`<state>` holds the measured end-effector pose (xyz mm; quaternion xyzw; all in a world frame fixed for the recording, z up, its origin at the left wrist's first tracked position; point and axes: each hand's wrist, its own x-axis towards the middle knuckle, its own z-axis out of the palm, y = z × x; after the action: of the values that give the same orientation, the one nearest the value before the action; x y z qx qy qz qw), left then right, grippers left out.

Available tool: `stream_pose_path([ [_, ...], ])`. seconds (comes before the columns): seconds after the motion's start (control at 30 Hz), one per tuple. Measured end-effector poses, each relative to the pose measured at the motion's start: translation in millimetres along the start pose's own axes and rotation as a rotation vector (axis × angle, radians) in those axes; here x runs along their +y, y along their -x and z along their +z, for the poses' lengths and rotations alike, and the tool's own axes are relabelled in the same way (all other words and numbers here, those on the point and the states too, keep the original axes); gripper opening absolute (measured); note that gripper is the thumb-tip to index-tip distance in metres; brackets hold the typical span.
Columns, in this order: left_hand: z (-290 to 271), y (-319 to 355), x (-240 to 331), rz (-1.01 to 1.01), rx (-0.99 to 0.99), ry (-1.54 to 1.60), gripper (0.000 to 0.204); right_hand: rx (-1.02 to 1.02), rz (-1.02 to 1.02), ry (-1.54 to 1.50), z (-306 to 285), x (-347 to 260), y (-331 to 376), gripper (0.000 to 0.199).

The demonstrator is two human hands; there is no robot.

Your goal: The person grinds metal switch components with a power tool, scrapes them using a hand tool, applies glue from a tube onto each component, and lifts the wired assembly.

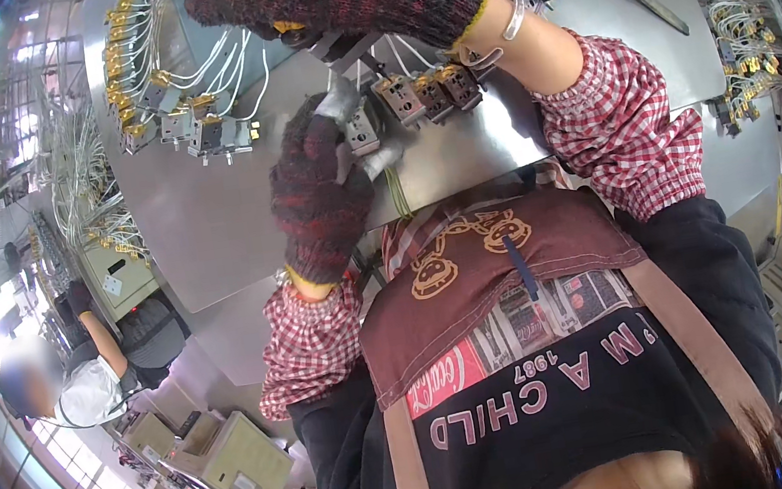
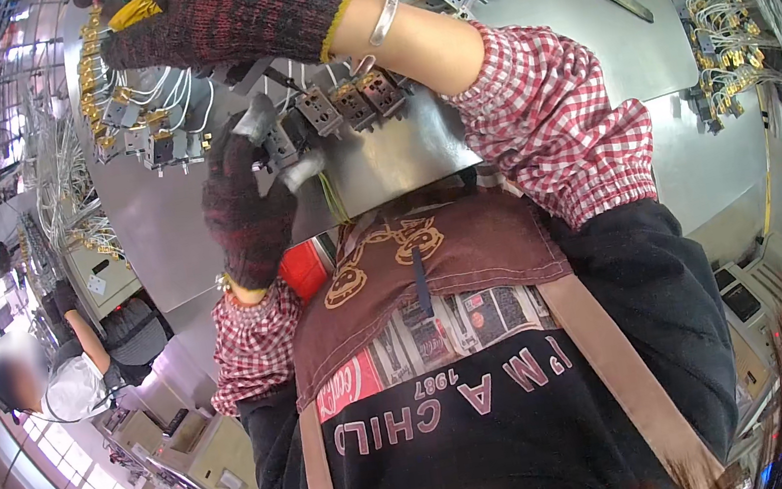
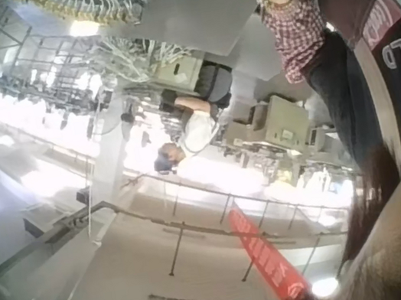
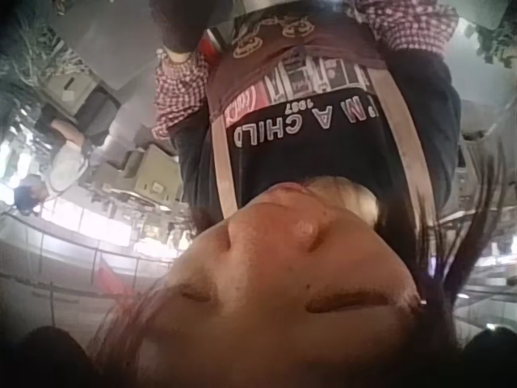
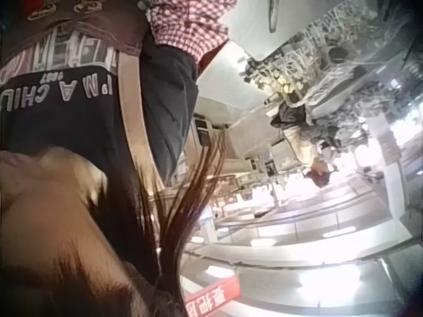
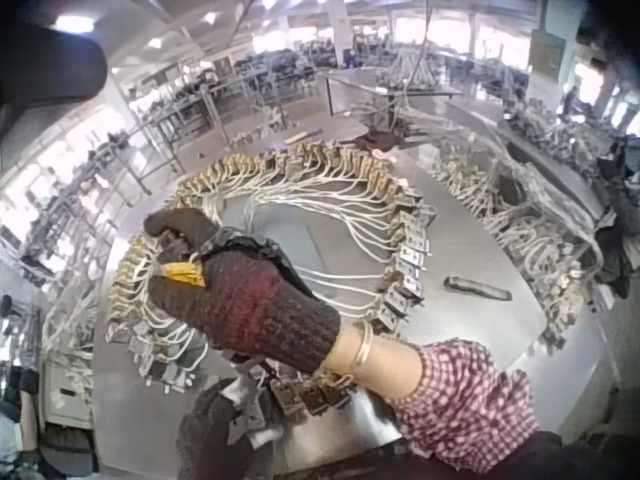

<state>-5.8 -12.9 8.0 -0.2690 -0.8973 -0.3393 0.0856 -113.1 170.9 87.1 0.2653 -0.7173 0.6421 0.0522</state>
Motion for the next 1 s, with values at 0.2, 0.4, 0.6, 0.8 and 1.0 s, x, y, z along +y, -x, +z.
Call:
stream_pose_path([
  [0.2,16,-5,-4,0.187,0.146,-0.150,0.074,0.107,0.122,-0.144,6,-10,-3,0.052],
  [0.4,13,-4,-9,0.113,0.021,-0.336,0.074,0.279,-0.279,0.069,26,29,-25,0.054],
  [0.6,12,-5,-7,0.081,0.016,-0.205,0.072,0.027,0.356,-0.146,25,11,-16,0.064],
  [0.8,12,-5,-8,0.066,0.009,-0.225,0.071,0.102,0.208,-0.152,24,29,-18,0.062],
  [1.0,12,-5,-8,0.087,0.030,-0.196,0.073,0.132,0.269,-0.156,23,34,-18,0.061],
])
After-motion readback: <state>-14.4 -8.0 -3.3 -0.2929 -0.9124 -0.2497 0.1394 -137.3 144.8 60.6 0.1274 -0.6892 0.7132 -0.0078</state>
